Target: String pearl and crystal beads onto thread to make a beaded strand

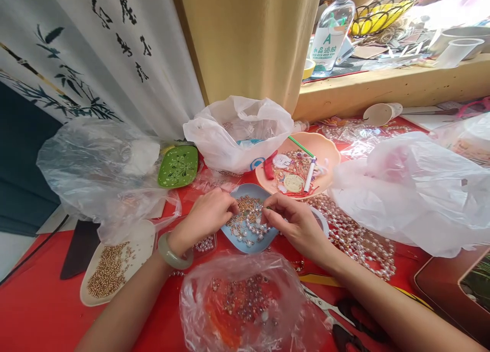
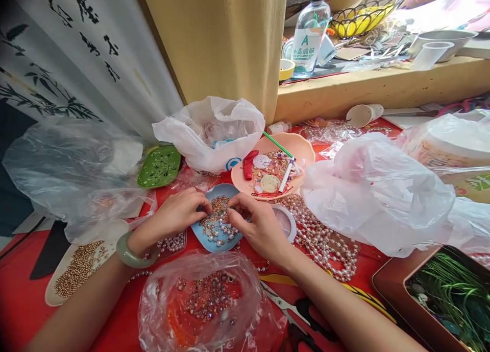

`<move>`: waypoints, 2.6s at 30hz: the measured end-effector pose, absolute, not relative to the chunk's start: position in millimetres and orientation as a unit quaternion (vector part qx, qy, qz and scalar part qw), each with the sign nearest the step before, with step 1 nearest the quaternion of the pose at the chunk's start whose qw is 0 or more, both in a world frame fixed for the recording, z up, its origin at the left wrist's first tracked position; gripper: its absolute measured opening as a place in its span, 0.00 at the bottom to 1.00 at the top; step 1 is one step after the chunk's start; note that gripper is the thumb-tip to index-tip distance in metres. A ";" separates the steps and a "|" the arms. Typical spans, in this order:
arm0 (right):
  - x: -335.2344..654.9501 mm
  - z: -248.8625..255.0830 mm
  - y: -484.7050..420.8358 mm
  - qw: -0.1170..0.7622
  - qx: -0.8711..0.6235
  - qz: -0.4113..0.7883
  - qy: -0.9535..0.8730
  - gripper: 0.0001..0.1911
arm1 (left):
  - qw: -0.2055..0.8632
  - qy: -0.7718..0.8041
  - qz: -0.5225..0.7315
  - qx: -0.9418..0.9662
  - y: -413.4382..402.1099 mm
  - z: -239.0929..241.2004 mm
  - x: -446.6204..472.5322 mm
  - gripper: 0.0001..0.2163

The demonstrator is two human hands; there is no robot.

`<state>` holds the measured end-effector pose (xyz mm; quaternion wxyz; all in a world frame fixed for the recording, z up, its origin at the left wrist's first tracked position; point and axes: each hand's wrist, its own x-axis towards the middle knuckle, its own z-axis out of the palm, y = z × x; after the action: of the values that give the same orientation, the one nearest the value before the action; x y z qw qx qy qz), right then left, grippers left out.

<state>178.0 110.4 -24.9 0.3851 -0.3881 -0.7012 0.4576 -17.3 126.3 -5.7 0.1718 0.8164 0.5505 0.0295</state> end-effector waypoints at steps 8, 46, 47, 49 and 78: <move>177.5 -24.3 111.2 0.382 -0.392 0.453 -0.703 0.05 | 0.163 0.538 -0.025 0.827 126.1 -2.7 -17.2 0.10; 175.9 -23.0 107.7 0.382 -0.355 0.481 -0.705 0.03 | 0.662 0.508 0.301 0.462 129.7 0.6 -5.5 0.08; 176.0 -23.1 107.8 0.382 -0.356 0.481 -0.704 0.03 | 0.674 0.503 0.303 0.449 129.6 -1.3 -5.4 0.09; 176.4 -23.1 107.6 0.382 -0.357 0.480 -0.704 0.03 | 0.693 0.492 0.306 0.429 129.5 -4.5 -5.1 0.09; 176.6 -25.3 108.6 0.378 -0.394 0.461 -0.700 0.03 | 0.649 0.495 0.306 0.489 125.6 4.3 -2.0 0.08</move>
<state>176.6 108.6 -25.3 0.3783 -0.3935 -0.6999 0.4606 -2.0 125.6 4.3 0.6494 0.4894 0.4952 0.3057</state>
